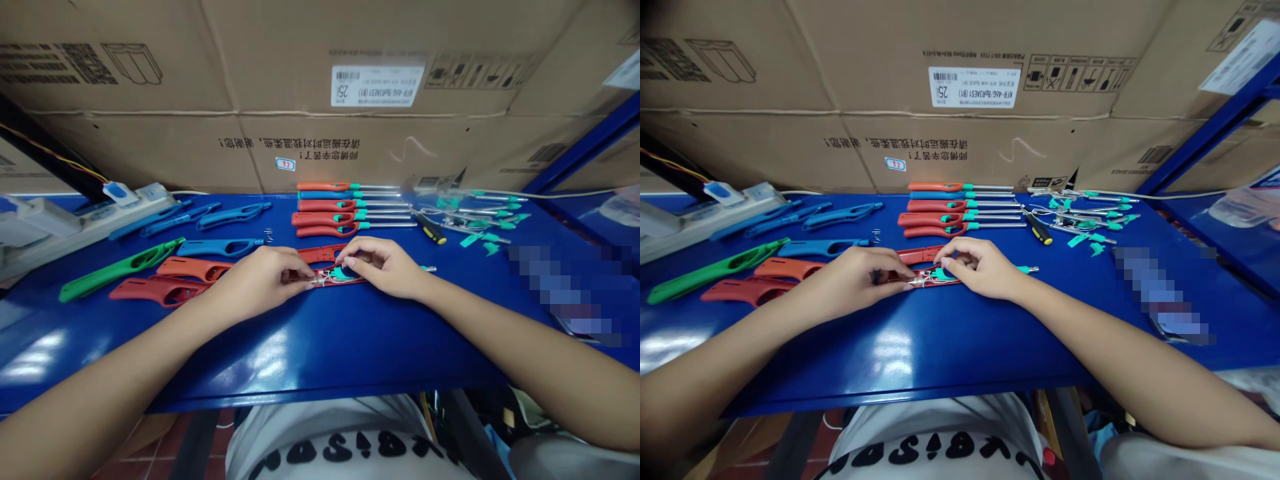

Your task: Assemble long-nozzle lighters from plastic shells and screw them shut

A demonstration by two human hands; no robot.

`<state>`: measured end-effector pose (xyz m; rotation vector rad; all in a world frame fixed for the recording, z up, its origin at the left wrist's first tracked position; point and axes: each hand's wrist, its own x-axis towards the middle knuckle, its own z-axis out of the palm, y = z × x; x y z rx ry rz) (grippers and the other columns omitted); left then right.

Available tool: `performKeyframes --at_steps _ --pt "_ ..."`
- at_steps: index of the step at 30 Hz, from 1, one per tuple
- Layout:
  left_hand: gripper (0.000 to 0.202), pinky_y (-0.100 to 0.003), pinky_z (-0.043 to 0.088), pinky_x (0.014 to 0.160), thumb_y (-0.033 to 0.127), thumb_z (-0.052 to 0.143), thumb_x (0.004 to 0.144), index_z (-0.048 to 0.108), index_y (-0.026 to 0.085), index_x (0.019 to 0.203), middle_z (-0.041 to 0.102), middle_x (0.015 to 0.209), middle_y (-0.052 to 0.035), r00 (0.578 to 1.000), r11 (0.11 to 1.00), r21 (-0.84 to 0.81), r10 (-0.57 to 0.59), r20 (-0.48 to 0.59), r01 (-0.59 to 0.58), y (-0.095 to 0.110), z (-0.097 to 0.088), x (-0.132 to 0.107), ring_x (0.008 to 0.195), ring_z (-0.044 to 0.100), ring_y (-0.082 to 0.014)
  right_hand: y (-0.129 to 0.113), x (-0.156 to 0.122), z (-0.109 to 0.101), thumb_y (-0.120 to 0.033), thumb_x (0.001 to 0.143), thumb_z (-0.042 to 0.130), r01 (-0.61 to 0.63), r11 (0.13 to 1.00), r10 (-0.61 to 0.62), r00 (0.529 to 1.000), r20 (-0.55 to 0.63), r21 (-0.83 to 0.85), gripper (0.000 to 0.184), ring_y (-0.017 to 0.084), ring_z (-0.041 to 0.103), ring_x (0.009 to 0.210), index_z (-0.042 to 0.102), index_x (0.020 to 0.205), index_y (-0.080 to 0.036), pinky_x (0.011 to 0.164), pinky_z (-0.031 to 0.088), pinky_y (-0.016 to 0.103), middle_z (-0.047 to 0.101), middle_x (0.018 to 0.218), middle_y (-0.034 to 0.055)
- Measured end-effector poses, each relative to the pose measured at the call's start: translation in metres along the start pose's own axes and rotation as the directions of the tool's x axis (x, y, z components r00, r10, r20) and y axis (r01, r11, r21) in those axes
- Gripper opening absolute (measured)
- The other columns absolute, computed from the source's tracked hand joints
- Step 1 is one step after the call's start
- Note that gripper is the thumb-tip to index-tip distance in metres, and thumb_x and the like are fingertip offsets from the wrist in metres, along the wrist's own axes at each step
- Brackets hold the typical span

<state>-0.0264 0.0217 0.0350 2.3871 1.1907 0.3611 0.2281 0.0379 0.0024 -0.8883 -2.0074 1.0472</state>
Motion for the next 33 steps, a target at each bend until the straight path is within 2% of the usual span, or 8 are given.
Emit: performKeyframes --at_steps 5,10,12,14,16,17,27,33 --pt "0.016 -0.03 0.05 0.075 0.029 0.067 0.094 0.08 0.024 0.104 0.075 0.095 -0.0036 1.0 1.0 0.006 0.018 -0.008 -0.018 0.0 0.0 -0.001 0.08 0.067 -0.0172 -0.001 -0.001 -0.001 -0.029 0.095 0.057 0.033 0.998 -0.03 0.999 0.038 -0.058 0.02 0.013 0.059 0.069 0.072 0.099 -0.016 0.058 0.045 0.025 0.07 0.093 0.0068" --pt "0.014 -0.029 0.051 0.075 0.026 0.068 0.093 0.08 0.024 0.101 0.075 0.092 -0.0028 1.0 1.0 -0.019 0.015 -0.021 -0.016 -0.001 0.002 0.003 0.079 0.068 -0.0164 -0.004 -0.003 -0.002 -0.023 0.094 0.059 0.181 0.975 -0.164 0.977 0.136 -0.126 0.022 0.008 0.055 0.059 0.075 0.109 -0.02 0.053 0.043 0.022 0.075 0.098 0.0043" --pt "0.014 -0.028 0.05 0.072 0.026 0.07 0.092 0.08 0.023 0.101 0.075 0.091 -0.0027 1.0 1.0 -0.023 0.018 -0.013 -0.019 -0.001 0.003 0.002 0.077 0.068 -0.0158 -0.004 -0.005 -0.002 -0.021 0.094 0.059 0.246 0.954 -0.215 0.96 0.18 -0.174 0.024 0.01 0.063 0.064 0.075 0.112 -0.021 0.06 0.05 0.023 0.078 0.102 0.0042" --pt "0.014 -0.027 0.05 0.07 0.026 0.071 0.091 0.079 0.021 0.101 0.075 0.091 -0.0028 0.999 0.999 -0.019 0.029 -0.014 -0.029 0.0 0.003 0.0 0.076 0.068 -0.0156 -0.005 -0.005 -0.001 -0.019 0.094 0.058 0.311 0.927 -0.265 0.939 0.219 -0.211 0.026 0.015 0.073 0.085 0.075 0.114 -0.021 0.078 0.058 0.027 0.078 0.109 0.0052" --pt "0.012 -0.027 0.05 0.071 0.024 0.071 0.091 0.079 0.02 0.099 0.075 0.092 -0.0031 0.999 0.999 -0.008 0.039 -0.019 -0.039 0.002 0.003 -0.001 0.078 0.069 -0.0158 -0.006 -0.006 -0.001 -0.016 0.094 0.057 0.356 0.905 -0.299 0.922 0.246 -0.233 0.028 0.017 0.073 0.106 0.075 0.116 -0.021 0.093 0.057 0.03 0.077 0.115 0.0058" --pt "0.011 -0.027 0.05 0.072 0.022 0.07 0.091 0.078 0.019 0.098 0.075 0.092 -0.0032 0.999 0.999 -0.003 0.043 -0.022 -0.043 0.002 0.003 -0.001 0.079 0.069 -0.0159 -0.006 -0.006 -0.001 -0.016 0.094 0.057 0.368 0.899 -0.307 0.917 0.255 -0.238 0.029 0.018 0.072 0.109 0.074 0.117 -0.021 0.096 0.057 0.031 0.077 0.116 0.0058" --pt "0.008 -0.029 0.05 0.076 0.015 0.063 0.093 0.072 0.016 0.093 0.072 0.092 -0.005 0.999 0.999 0.013 0.032 -0.028 -0.031 0.004 0.006 -0.002 0.084 0.067 -0.0184 -0.011 -0.01 -0.001 -0.018 0.094 0.057 0.394 0.858 -0.3 0.905 0.302 -0.328 0.034 0.019 0.072 0.11 0.07 0.125 -0.022 0.095 0.058 0.033 0.075 0.121 0.0058" --pt "0.008 -0.03 0.05 0.075 0.017 0.062 0.094 0.07 0.017 0.094 0.071 0.093 -0.0049 0.998 0.999 0.01 0.053 -0.044 -0.053 0.004 0.006 -0.003 0.084 0.067 -0.0183 -0.009 -0.01 -0.002 -0.018 0.094 0.057 0.386 0.862 -0.294 0.908 0.298 -0.328 0.034 0.019 0.072 0.11 0.069 0.125 -0.024 0.095 0.058 0.033 0.075 0.121 0.0049"
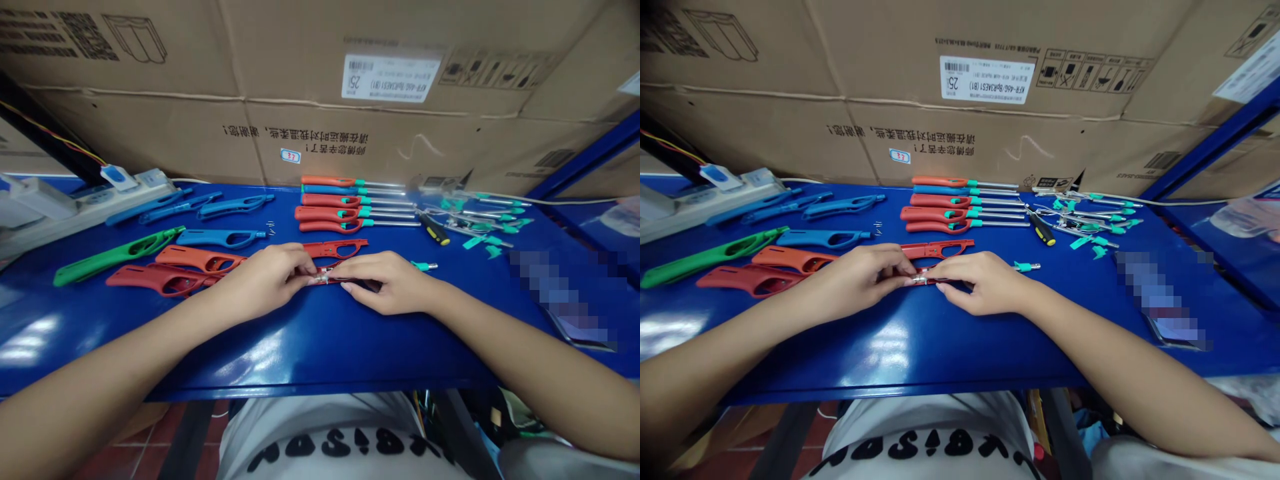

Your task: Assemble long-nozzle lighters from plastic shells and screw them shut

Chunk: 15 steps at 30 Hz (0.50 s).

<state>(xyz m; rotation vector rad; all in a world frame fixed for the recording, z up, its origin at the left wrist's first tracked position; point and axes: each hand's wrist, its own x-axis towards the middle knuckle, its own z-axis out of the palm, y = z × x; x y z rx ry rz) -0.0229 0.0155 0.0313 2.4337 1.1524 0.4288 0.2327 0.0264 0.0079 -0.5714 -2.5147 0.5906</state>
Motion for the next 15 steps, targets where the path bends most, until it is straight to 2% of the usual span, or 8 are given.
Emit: performKeyframes --at_steps 8,11,15 --pt "0.009 -0.028 0.049 0.072 0.021 0.067 0.092 0.076 0.018 0.091 0.073 0.087 -0.0035 1.0 1.0 0.0 -0.016 0.0 0.016 0.0 -0.001 0.002 0.079 0.067 -0.0172 -0.006 0.0 0.0 -0.02 0.095 0.056 0.011 0.998 -0.009 1.0 0.025 -0.067 0.032 0.02 0.073 0.11 0.07 0.124 -0.02 0.09 0.059 0.032 0.075 0.121 0.0053" --pt "0.01 -0.027 0.048 0.068 0.023 0.068 0.092 0.078 0.018 0.092 0.073 0.085 -0.0038 1.0 1.0 0.003 -0.024 -0.003 0.024 0.002 -0.003 0.001 0.075 0.067 -0.0166 -0.013 0.002 0.001 -0.02 0.096 0.055 -0.036 0.996 0.036 0.999 -0.004 -0.076 0.031 0.02 0.074 0.104 0.071 0.123 -0.02 0.087 0.059 0.032 0.076 0.121 0.0057" --pt "0.013 -0.027 0.049 0.067 0.024 0.069 0.091 0.079 0.019 0.096 0.074 0.088 -0.0043 0.999 0.999 -0.023 -0.034 0.019 0.034 0.002 -0.005 0.002 0.072 0.068 -0.0158 -0.018 0.005 0.002 -0.018 0.095 0.056 -0.146 0.989 0.146 0.989 -0.025 0.007 0.029 0.016 0.075 0.087 0.073 0.118 -0.022 0.081 0.058 0.029 0.077 0.116 0.0038"
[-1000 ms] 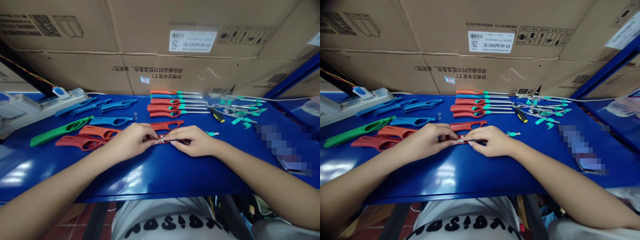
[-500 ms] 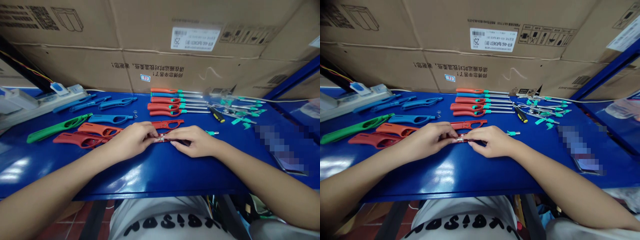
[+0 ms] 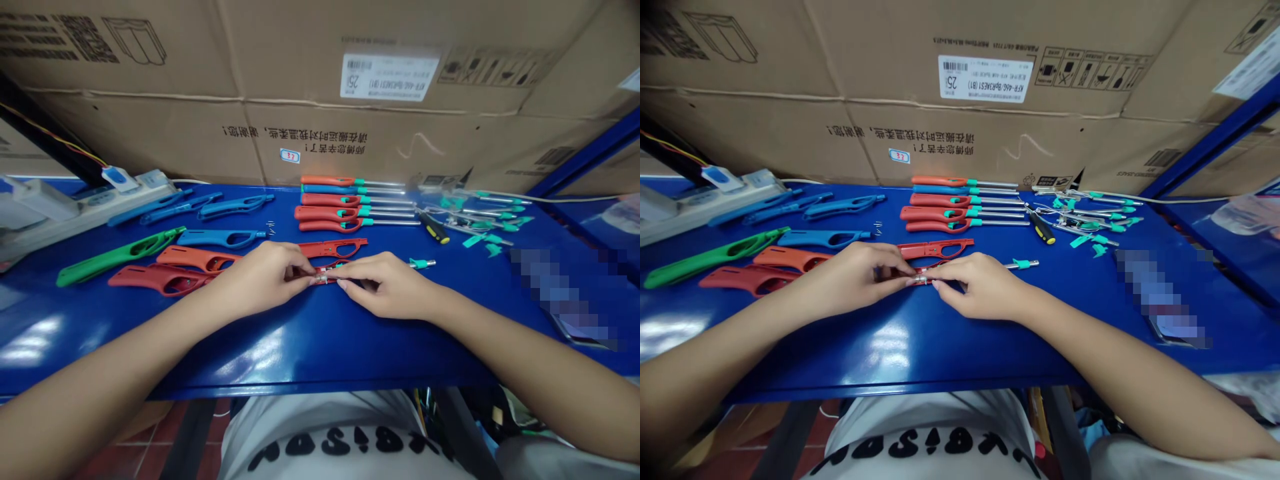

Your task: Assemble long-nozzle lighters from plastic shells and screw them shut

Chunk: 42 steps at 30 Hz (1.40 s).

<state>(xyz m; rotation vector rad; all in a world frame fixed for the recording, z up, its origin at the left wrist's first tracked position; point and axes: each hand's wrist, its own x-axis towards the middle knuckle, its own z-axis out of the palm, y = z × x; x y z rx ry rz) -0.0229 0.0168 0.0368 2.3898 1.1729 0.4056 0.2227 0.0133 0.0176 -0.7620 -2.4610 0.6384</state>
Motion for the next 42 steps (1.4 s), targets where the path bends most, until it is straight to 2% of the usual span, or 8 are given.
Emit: performKeyframes --at_steps 4,7,11,15,19,22,32,42 --pt "0.014 -0.028 0.051 0.071 0.026 0.07 0.09 0.081 0.022 0.098 0.075 0.089 -0.0037 0.999 0.999 -0.04 -0.028 0.037 0.03 -0.003 -0.002 0.003 0.075 0.069 -0.0163 0.005 0.0 -0.002 -0.017 0.095 0.055 0.031 0.999 -0.031 0.999 0.019 0.026 0.03 0.017 0.071 0.095 0.07 0.121 -0.021 0.084 0.056 0.031 0.073 0.12 0.0079" --pt "0.015 -0.029 0.052 0.074 0.026 0.07 0.09 0.081 0.023 0.101 0.076 0.092 -0.004 0.999 0.999 -0.042 -0.032 0.043 0.034 -0.004 -0.002 0.003 0.077 0.07 -0.0171 0.012 -0.001 -0.007 -0.019 0.095 0.055 0.014 0.998 -0.014 1.0 0.005 -0.056 0.024 0.016 0.064 0.082 0.069 0.115 -0.021 0.07 0.051 0.029 0.066 0.118 0.0106" --pt "0.017 -0.029 0.053 0.073 0.026 0.066 0.092 0.079 0.02 0.102 0.075 0.093 -0.0052 0.999 0.998 0.045 0.04 0.006 -0.04 0.0 0.0 -0.001 0.078 0.069 -0.0177 0.019 -0.002 -0.016 -0.019 0.093 0.059 -0.044 0.995 0.049 0.997 0.059 -0.086 0.013 0.014 0.056 0.072 0.065 0.104 -0.02 0.065 0.045 0.027 0.066 0.1 0.0062" --pt "0.021 -0.035 0.055 0.084 0.027 0.062 0.093 0.073 0.02 0.11 0.071 0.109 -0.0078 0.993 0.985 0.155 0.089 -0.08 -0.076 0.011 0.005 -0.006 0.097 0.067 -0.0234 0.021 -0.001 -0.019 -0.018 0.095 0.056 -0.063 0.993 0.071 0.994 0.082 -0.098 0.008 0.013 0.053 0.068 0.064 0.096 -0.019 0.064 0.041 0.026 0.065 0.088 0.0029" --pt "0.027 -0.041 0.051 0.099 0.024 0.054 0.098 0.069 0.021 0.12 0.066 0.122 -0.0093 0.97 0.955 0.182 0.242 -0.033 -0.232 0.014 0.012 -0.007 0.114 0.061 -0.0256 0.022 0.0 -0.017 -0.016 0.094 0.057 -0.08 0.993 0.086 0.993 0.079 -0.085 0.009 0.012 0.052 0.065 0.065 0.097 -0.019 0.063 0.039 0.025 0.065 0.084 0.0018" --pt "0.034 -0.045 0.048 0.105 0.023 0.052 0.1 0.066 0.026 0.131 0.064 0.132 -0.0091 0.959 0.937 0.213 0.284 -0.005 -0.277 0.01 0.019 -0.006 0.121 0.059 -0.0269 0.023 0.0 -0.018 -0.015 0.092 0.057 -0.073 0.996 0.078 0.993 0.092 -0.054 0.01 0.012 0.052 0.063 0.065 0.099 -0.018 0.062 0.039 0.025 0.064 0.081 0.0014" --pt "0.036 -0.044 0.052 0.101 0.023 0.047 0.103 0.064 0.024 0.134 0.066 0.129 -0.0098 0.955 0.924 0.249 0.296 0.007 -0.289 0.006 0.023 -0.006 0.115 0.064 -0.0262 0.026 -0.001 -0.021 -0.018 0.095 0.057 -0.05 0.997 0.056 0.993 0.103 -0.06 0.008 0.013 0.054 0.067 0.065 0.098 -0.018 0.064 0.042 0.025 0.065 0.086 0.0039" --pt "0.036 -0.045 0.051 0.102 0.022 0.046 0.103 0.065 0.025 0.133 0.064 0.128 -0.0104 0.953 0.927 0.227 0.3 0.029 -0.299 0.005 0.025 -0.007 0.118 0.061 -0.0273 0.031 -0.001 -0.021 -0.021 0.096 0.06 -0.019 1.0 0.021 0.994 0.105 -0.021 0.01 0.015 0.06 0.076 0.069 0.095 -0.016 0.069 0.046 0.027 0.067 0.092 0.0064"
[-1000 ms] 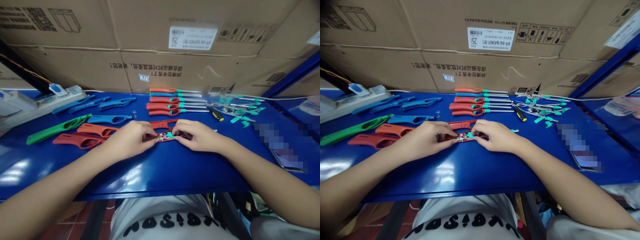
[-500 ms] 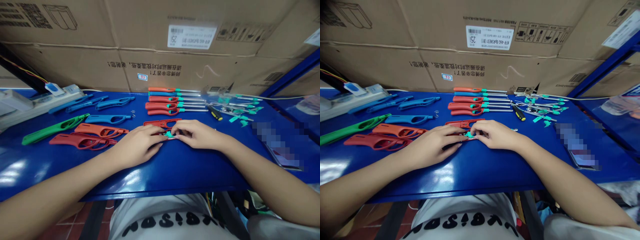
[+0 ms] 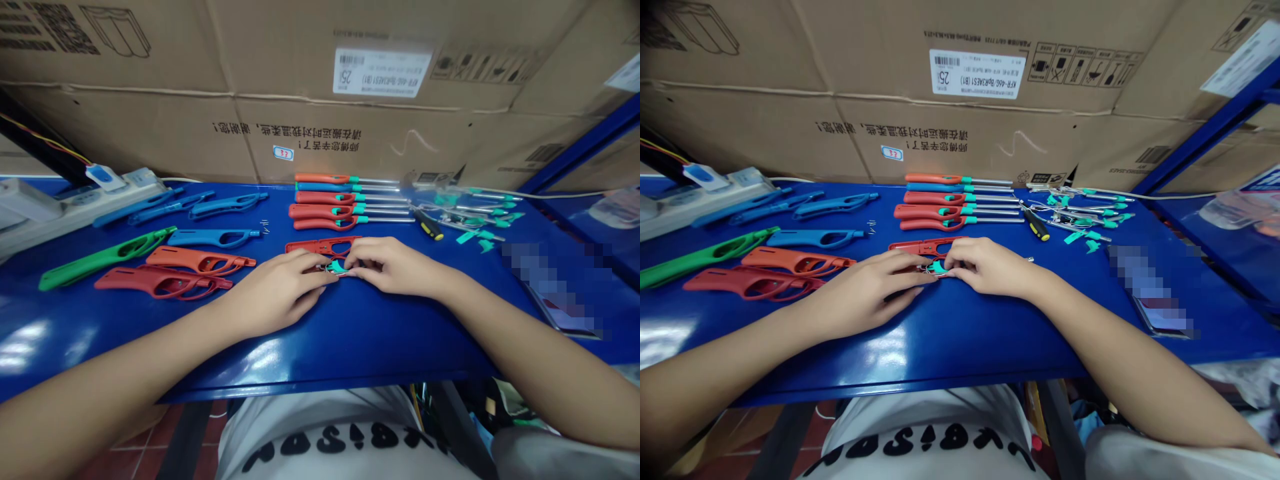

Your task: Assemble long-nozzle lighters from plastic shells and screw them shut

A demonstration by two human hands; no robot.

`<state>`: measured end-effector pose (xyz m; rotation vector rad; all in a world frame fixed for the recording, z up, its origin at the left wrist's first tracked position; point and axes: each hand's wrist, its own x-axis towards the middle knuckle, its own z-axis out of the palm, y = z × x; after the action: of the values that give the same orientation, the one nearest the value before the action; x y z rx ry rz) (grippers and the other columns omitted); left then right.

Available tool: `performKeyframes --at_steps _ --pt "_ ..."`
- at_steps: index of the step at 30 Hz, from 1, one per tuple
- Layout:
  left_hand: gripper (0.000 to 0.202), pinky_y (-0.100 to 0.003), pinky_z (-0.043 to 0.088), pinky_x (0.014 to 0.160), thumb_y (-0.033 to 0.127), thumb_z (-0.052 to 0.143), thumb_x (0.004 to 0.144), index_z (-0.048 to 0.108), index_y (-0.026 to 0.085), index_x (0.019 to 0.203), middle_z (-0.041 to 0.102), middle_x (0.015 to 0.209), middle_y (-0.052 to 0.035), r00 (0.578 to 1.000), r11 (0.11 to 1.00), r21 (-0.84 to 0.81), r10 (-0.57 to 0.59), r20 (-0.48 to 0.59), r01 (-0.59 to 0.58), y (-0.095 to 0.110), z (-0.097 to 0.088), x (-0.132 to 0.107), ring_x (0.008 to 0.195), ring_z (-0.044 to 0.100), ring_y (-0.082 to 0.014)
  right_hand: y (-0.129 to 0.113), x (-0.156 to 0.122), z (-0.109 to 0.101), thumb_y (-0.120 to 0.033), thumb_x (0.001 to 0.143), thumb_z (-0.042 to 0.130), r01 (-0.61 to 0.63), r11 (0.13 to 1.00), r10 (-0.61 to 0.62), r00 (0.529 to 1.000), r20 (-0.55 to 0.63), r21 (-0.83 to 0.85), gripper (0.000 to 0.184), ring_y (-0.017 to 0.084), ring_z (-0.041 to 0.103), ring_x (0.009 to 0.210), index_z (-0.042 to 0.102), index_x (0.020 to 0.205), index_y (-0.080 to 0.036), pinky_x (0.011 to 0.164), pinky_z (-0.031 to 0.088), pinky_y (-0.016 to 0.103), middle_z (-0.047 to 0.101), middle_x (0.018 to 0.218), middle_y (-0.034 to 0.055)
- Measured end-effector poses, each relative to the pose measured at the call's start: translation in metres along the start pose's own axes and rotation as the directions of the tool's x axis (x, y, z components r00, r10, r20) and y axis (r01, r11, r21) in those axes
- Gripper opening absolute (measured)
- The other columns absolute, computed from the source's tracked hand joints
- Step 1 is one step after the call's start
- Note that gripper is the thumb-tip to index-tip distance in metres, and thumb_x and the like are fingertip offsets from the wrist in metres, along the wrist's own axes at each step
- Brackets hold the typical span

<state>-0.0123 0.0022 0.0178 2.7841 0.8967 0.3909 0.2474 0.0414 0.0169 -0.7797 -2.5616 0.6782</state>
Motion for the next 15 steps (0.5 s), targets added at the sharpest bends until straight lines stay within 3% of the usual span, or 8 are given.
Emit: performKeyframes --at_steps 8,15 --pt "0.037 -0.045 0.051 0.102 0.021 0.048 0.102 0.063 0.025 0.135 0.063 0.129 -0.0097 1.0 1.0 -0.009 0.005 -0.022 -0.005 -0.0013 0.0015 0.0005 0.12 0.059 -0.0269 -0.0015 -0.0004 0.0 -0.019 0.095 0.061 -0.014 1.0 0.014 1.0 -0.014 0.019 0.012 0.016 0.062 0.078 0.072 0.095 -0.016 0.072 0.048 0.028 0.07 0.091 0.0071" --pt "0.038 -0.046 0.051 0.103 0.021 0.05 0.101 0.063 0.024 0.137 0.062 0.129 -0.011 0.999 1.0 -0.025 0.004 -0.032 -0.005 -0.0037 0.0056 0.0008 0.12 0.058 -0.0271 -0.0055 0.001 0.0007 -0.016 0.091 0.062 -0.08 0.996 0.08 0.996 -0.028 0.027 0.011 0.011 0.052 0.063 0.073 0.092 -0.015 0.061 0.043 0.025 0.066 0.085 0.005"
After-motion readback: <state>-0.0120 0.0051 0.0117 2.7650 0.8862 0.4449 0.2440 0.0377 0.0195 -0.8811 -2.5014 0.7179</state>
